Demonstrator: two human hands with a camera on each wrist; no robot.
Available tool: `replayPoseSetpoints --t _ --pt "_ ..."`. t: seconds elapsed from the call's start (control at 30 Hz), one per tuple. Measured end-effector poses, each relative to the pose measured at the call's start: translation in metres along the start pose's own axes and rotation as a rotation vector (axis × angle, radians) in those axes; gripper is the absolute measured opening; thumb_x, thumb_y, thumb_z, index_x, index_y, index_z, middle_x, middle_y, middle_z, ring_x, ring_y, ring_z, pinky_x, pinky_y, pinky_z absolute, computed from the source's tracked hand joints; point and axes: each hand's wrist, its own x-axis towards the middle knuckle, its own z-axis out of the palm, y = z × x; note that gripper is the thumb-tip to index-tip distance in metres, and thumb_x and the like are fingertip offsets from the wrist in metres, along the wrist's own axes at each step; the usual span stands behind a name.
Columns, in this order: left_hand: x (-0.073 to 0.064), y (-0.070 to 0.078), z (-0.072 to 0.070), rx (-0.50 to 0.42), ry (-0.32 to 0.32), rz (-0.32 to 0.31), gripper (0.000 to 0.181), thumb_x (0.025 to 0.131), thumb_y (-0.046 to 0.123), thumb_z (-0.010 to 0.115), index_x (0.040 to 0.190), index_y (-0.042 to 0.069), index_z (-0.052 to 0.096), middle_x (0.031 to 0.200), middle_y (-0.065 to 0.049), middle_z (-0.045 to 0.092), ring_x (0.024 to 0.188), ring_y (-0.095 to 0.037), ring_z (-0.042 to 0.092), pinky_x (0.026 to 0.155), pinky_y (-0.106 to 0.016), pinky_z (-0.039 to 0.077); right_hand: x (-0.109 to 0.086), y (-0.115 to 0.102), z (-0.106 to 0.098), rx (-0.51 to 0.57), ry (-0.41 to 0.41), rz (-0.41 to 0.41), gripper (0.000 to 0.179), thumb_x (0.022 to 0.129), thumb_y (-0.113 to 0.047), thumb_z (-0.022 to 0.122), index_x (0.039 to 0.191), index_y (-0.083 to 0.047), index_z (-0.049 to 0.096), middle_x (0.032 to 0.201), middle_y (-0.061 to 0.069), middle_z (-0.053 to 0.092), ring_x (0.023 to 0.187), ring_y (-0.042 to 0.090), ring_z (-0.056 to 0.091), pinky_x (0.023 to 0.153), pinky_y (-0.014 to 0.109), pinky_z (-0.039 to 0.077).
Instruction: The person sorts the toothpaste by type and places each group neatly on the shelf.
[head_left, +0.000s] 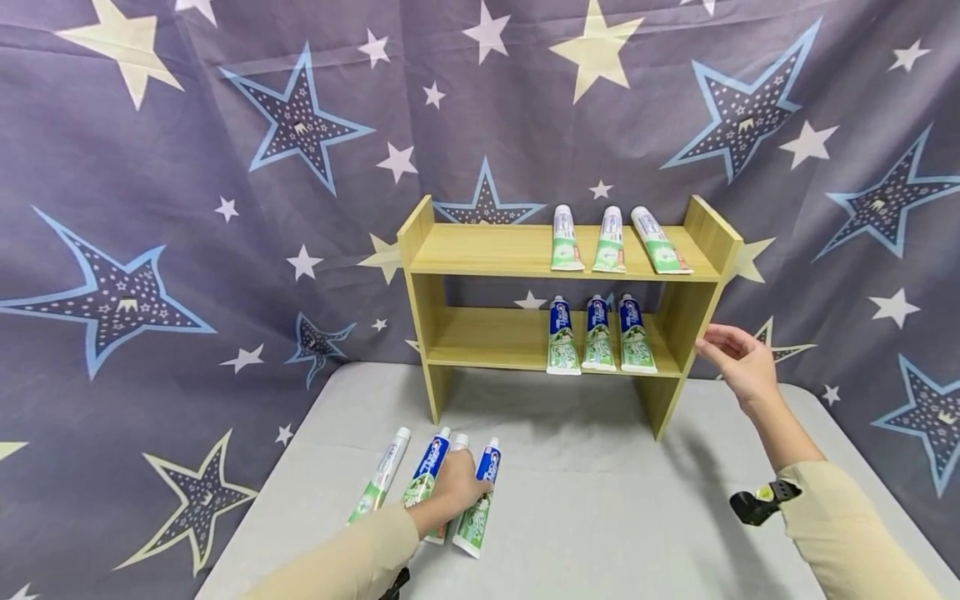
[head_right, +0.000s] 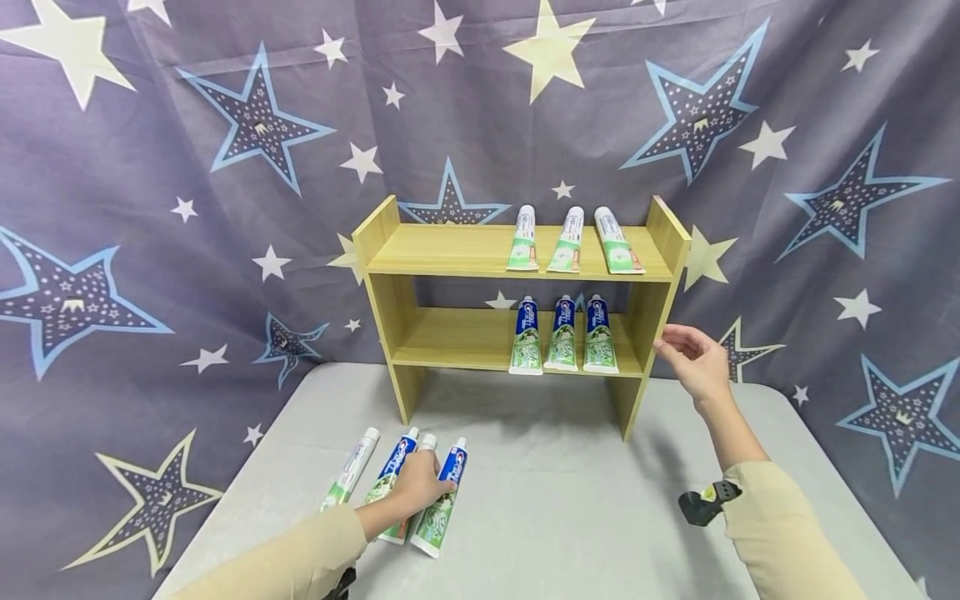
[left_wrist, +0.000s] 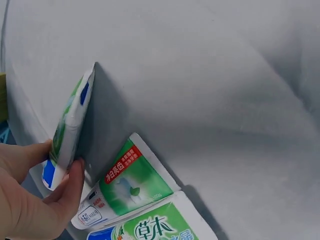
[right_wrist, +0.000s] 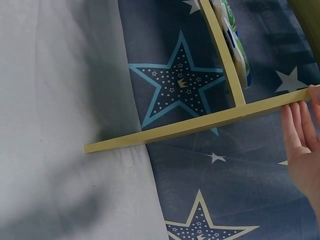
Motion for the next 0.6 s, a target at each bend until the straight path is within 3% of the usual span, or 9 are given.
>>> replayPoseSetpoints --t 0.17,0.37,0.6 --pt "-0.0008 0.0002 -0.0020 -0.120 -0.019 -0.070 0.033 0.063 0.010 0.086 0.064 0.003 0.054 0.057 -0.004 0.053 0.050 -0.013 0.050 0.043 -0.021 0.043 0.0002 0.0020 -0.0010 0.011 -0.003 0.007 0.031 0.083 0.010 0.065 0.089 -0.019 0.071 0.078 -0.014 0.072 0.072 -0.004 0.067 0.068 0.007 0.055" --pt "0.0009 0.0019 -0.0051 -0.165 -0.058 -0.155 0.032 0.062 0.011 0.087 0.067 0.002 0.057 0.061 -0.006 0.055 0.055 -0.016 0.052 0.049 -0.023 0.046 0.0008 0.0028 -0.0007 -0.001 -0.019 0.001 0.029 0.084 0.009 0.066 0.091 -0.019 0.071 0.079 -0.014 0.072 0.072 -0.004 0.067 0.068 0.008 0.055" --pt "0.0062 0.0050 -0.0087 -0.404 -0.224 -0.366 0.031 0.069 0.008 0.083 0.086 -0.006 0.062 0.073 -0.009 0.064 0.060 -0.014 0.060 0.054 -0.025 0.056 0.0024 0.0018 -0.0018 -0.024 -0.009 -0.025 0.030 0.084 0.009 0.065 0.090 -0.020 0.071 0.078 -0.015 0.072 0.071 -0.005 0.067 0.068 0.006 0.054"
